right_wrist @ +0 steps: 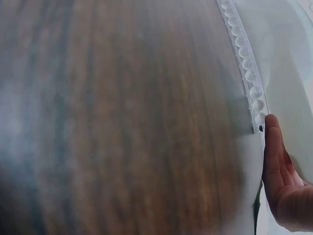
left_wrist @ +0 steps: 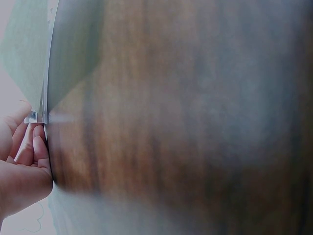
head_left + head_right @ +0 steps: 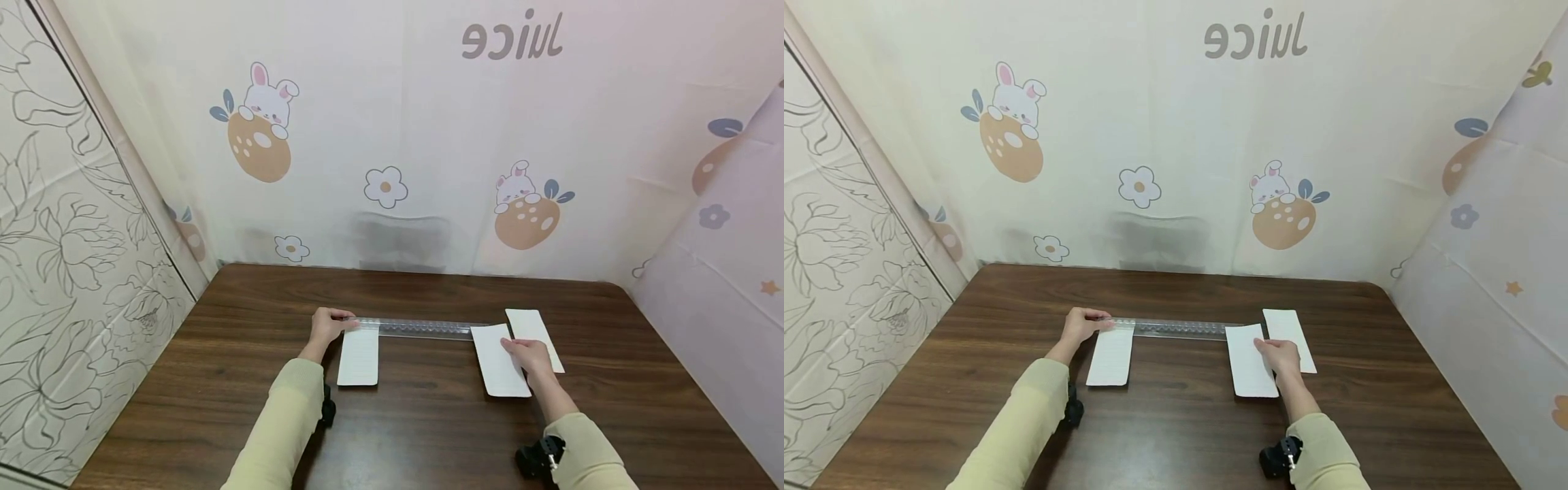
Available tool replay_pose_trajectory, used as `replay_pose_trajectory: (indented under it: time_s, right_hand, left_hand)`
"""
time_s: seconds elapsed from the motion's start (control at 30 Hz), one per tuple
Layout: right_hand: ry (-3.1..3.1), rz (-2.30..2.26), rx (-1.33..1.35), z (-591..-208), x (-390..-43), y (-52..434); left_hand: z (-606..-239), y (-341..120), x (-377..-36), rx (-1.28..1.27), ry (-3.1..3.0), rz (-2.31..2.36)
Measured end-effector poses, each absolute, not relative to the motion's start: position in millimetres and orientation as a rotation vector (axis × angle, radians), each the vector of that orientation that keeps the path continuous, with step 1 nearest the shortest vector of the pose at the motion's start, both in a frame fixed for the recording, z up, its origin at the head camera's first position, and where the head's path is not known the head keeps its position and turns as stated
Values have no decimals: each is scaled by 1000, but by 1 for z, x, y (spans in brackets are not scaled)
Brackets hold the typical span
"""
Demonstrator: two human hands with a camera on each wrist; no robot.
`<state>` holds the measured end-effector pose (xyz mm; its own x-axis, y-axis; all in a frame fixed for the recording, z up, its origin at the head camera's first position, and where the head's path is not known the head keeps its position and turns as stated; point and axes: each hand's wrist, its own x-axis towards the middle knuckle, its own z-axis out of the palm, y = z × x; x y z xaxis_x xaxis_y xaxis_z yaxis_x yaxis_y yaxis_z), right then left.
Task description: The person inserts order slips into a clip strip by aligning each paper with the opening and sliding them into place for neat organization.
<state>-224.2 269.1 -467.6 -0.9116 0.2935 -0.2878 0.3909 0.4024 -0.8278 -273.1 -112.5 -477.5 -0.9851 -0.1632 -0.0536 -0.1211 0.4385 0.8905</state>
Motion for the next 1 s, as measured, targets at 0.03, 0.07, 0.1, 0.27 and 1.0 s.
replay_pose_trajectory:
  time_s: [0.03, 0.07, 0.1, 0.27, 1.0]
  right_hand:
    - [2542, -1545, 627, -469, -225, 270]
    - [2550, -1534, 630, -469, -225, 271]
    - [2542, -1536, 629, -470, -225, 271]
    - [2455, -1555, 615, -469, -223, 270]
    - [2314, -1560, 628, -469, -226, 260]
  left_hand:
    - [-478, -113, -273, 259, -2630, -1624]
    - [-478, -113, -273, 256, -2629, -1625]
    - [-478, -113, -273, 255, -2630, -1623]
    - [-478, -114, -273, 243, -2631, -1626]
    - [-479, -114, -274, 224, -2626, -1644]
